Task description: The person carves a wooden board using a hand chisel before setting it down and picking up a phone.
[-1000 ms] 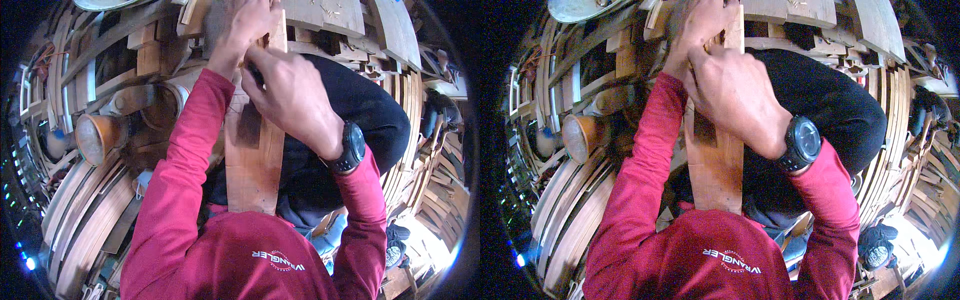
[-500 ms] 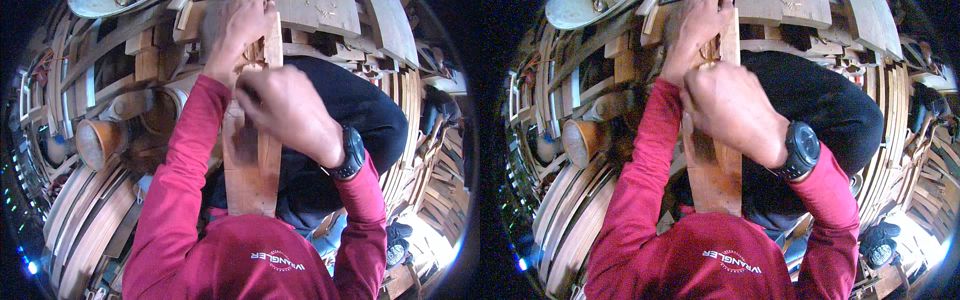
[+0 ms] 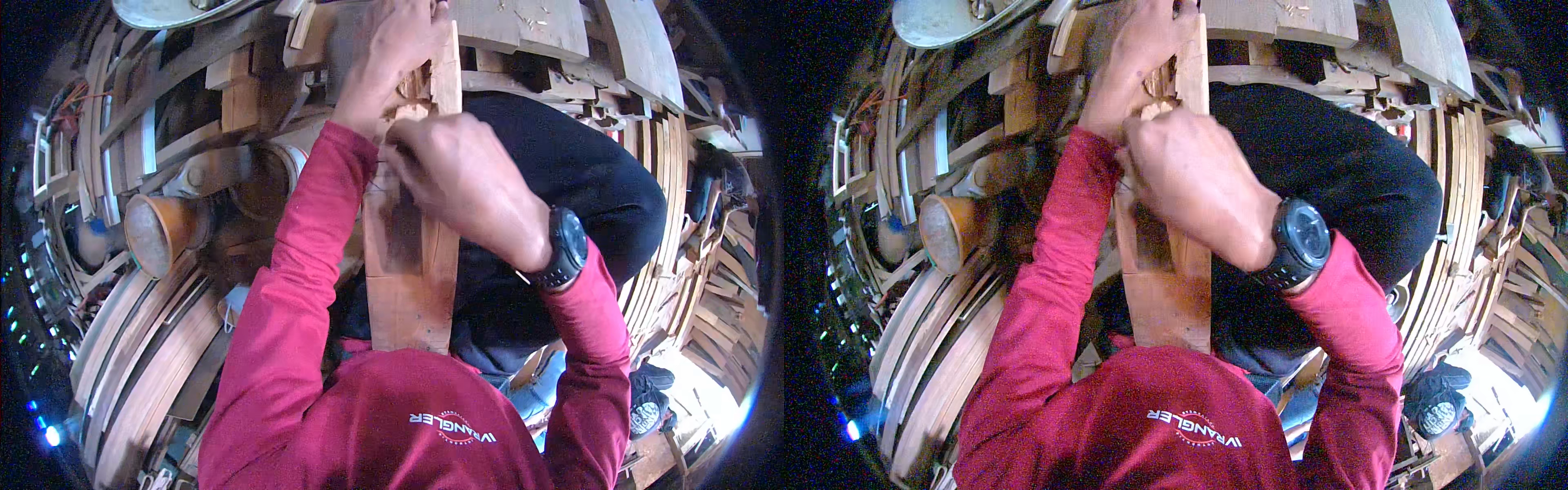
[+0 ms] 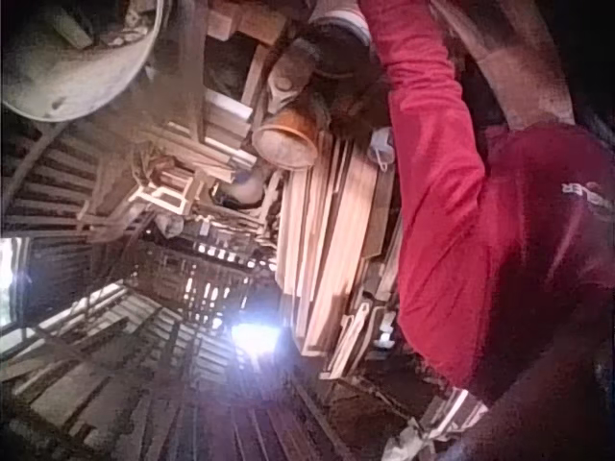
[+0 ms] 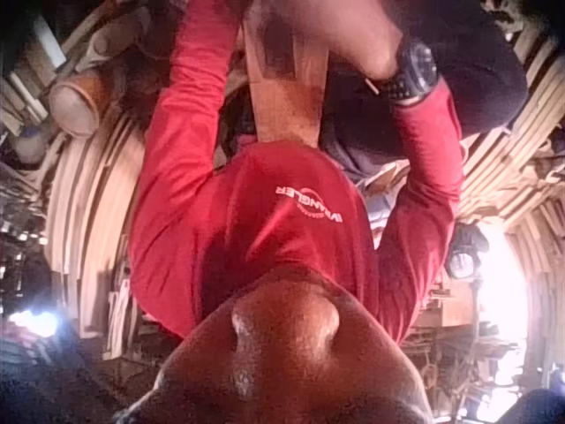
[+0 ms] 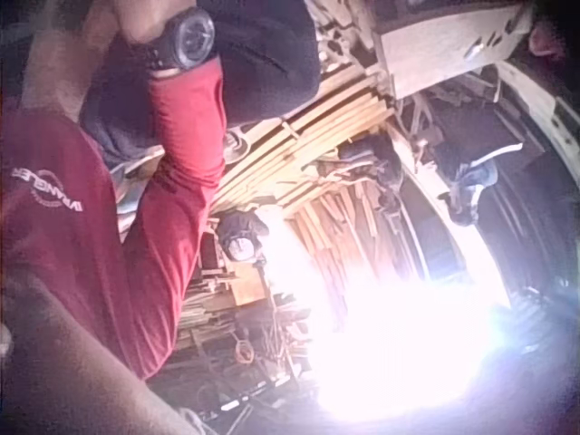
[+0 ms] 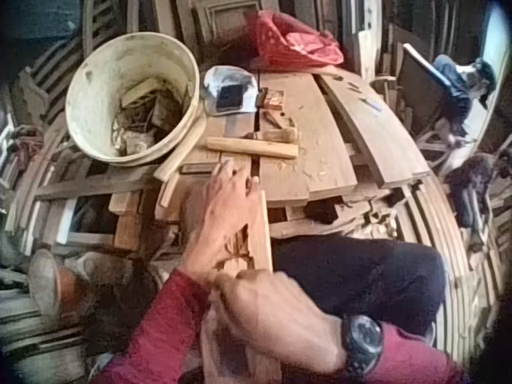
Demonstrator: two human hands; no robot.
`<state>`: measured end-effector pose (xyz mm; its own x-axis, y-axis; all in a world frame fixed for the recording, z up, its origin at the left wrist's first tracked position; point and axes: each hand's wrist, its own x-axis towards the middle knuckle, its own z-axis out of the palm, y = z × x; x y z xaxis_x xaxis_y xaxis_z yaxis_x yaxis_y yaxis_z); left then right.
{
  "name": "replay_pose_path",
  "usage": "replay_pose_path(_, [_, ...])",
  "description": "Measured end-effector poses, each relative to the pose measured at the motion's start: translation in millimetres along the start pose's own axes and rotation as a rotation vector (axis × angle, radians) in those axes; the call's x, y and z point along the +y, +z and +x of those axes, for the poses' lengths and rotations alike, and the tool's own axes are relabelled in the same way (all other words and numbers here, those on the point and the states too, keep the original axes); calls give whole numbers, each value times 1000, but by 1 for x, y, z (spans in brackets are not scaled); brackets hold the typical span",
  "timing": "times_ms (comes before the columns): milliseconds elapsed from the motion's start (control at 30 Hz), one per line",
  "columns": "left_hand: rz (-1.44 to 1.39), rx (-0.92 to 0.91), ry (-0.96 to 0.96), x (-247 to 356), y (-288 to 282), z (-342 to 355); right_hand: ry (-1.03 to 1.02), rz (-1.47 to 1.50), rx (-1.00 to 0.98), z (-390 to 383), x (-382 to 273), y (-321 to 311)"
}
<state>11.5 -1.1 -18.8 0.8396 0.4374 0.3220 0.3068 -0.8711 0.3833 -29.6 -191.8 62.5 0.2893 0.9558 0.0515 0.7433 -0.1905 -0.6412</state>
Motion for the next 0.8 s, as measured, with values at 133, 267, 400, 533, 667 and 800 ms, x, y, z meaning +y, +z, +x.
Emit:
replay_pose_path(133, [-40,-13,-60,8,-3,-3,8,-24,229,3,-7,-16])
replay_pose_path(267, [-34,41,-24,0,5,-2,80,-109,84,2,0,-7])
replay_pose_path(400, [-37,-19,-44,0,4,-2,33,38,63,2,-10,-18])
replay_pose_path(533, [-45,30,-4,9,-4,0,88,-126,208,4,0,-11])
replay_pose_path(667, [12,33,-6,2,-8,-4,19,28,-49,4,-3,-9])
replay_pose_path(800, [-71,-3,-52,20,-21,-5,26,2,353,5,-6,-14])
